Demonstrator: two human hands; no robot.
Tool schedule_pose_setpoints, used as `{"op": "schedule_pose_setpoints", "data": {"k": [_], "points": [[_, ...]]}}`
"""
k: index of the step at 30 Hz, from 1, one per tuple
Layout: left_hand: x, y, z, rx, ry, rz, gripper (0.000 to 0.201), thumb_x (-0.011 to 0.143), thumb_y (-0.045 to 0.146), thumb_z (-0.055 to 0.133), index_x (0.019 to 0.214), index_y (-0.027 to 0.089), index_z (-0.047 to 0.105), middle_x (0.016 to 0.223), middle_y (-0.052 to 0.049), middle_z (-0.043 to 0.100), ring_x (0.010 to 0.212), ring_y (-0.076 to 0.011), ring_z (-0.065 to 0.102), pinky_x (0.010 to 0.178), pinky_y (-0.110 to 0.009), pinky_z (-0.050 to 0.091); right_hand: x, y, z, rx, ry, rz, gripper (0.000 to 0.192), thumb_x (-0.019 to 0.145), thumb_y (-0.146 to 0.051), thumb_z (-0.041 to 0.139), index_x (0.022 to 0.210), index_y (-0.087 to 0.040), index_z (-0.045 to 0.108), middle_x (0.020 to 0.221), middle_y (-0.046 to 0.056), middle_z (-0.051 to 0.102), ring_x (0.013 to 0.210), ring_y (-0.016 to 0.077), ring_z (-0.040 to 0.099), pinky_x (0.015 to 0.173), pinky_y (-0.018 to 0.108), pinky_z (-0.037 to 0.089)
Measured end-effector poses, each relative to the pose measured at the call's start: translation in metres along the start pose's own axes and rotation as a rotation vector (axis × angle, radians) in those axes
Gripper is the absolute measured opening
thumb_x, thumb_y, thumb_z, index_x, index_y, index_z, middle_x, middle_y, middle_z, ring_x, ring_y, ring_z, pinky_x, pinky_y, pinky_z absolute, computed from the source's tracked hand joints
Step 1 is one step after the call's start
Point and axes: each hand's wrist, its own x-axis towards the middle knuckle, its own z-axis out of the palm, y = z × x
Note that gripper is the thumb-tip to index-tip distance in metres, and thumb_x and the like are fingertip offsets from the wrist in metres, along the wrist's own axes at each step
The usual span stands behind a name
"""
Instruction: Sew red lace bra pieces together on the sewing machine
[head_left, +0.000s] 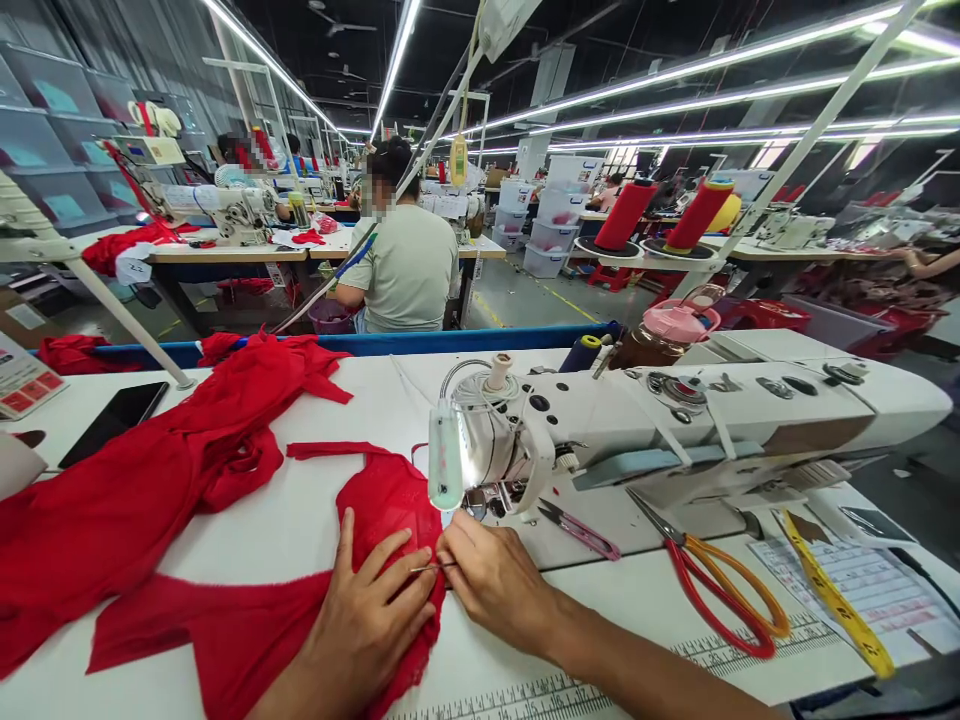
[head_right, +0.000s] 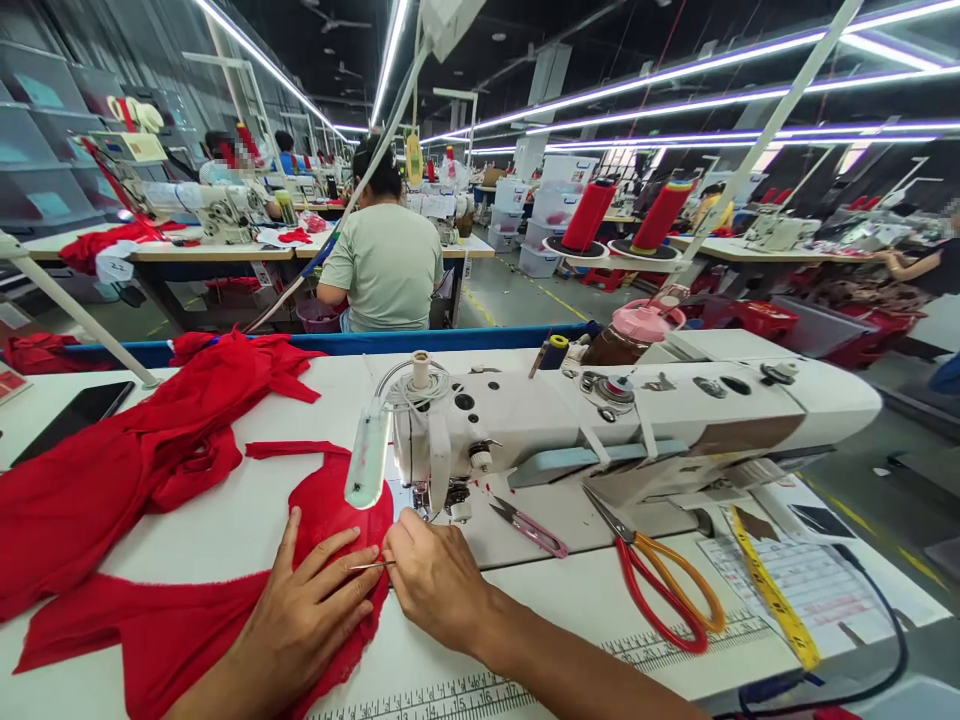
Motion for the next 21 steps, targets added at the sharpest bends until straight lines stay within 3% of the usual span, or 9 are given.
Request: {"op": "schedule_pose_setpoints", "data": {"k": [5, 8, 13, 17, 21], "points": [[0.004, 0.001, -0.003, -0.045, 0.030, -0.037, 0.021, 0.101, 0.034, 0.058, 0.112, 0.025, 0.074, 0.109, 0.003, 0.078, 0.111, -0.0229, 0.066, 0.125, -0.060, -0.007, -0.012, 0.006, -0.016, 0.002, 0.017, 0.092, 0.019, 0.091, -0.005, 0.044, 0.084, -0.023, 0.044, 0.074, -0.004, 0.056, 0.064, 0.0131, 0.054, 0.058, 0.023, 0.038], [0.004, 0.002, -0.003, -0.053, 0.028, -0.040, 0.022, 0.102, 0.035, 0.057, 0.111, 0.024, 0.074, 0.108, 0.003, 0.078, 0.112, -0.0217, 0.066, 0.125, -0.059, -0.008, -0.014, 0.005, -0.022, -0.022, 0.011, 0.093, 0.019, 0.095, -0.007, 0.043, 0.085, -0.023, 0.046, 0.077, -0.003, 0.058, 0.066, 0.0134, 0.055, 0.061, 0.024, 0.039], [0.000, 0.001, 0.000, -0.007, 0.017, 0.004, 0.027, 0.104, 0.025, 0.047, 0.111, 0.022, 0.073, 0.107, 0.000, 0.078, 0.114, -0.0227, 0.065, 0.124, -0.064, -0.005, 0.000, -0.002, -0.007, -0.081, -0.052, -0.003, 0.013, 0.097, -0.016, 0.053, 0.086, -0.023, 0.055, 0.085, -0.002, 0.061, 0.071, 0.0138, 0.058, 0.063, 0.026, 0.037], [-0.001, 0.000, 0.000, -0.019, 0.025, 0.004, 0.027, 0.104, 0.025, 0.047, 0.106, 0.021, 0.073, 0.105, 0.001, 0.079, 0.113, -0.0231, 0.066, 0.125, -0.063, -0.005, 0.005, -0.002, 0.004, -0.160, -0.045, -0.014, 0.012, 0.090, -0.012, 0.051, 0.083, -0.021, 0.050, 0.079, 0.000, 0.059, 0.062, 0.0154, 0.053, 0.058, 0.029, 0.032], [0.001, 0.000, -0.003, -0.045, 0.033, -0.029, 0.025, 0.104, 0.029, 0.049, 0.107, 0.023, 0.073, 0.109, 0.003, 0.078, 0.114, -0.0231, 0.065, 0.126, -0.060, -0.006, -0.007, 0.008, 0.000, -0.200, 0.021, 0.037, 0.016, 0.085, -0.007, 0.044, 0.087, -0.023, 0.045, 0.073, -0.002, 0.058, 0.058, 0.0160, 0.053, 0.056, 0.028, 0.032]]}}
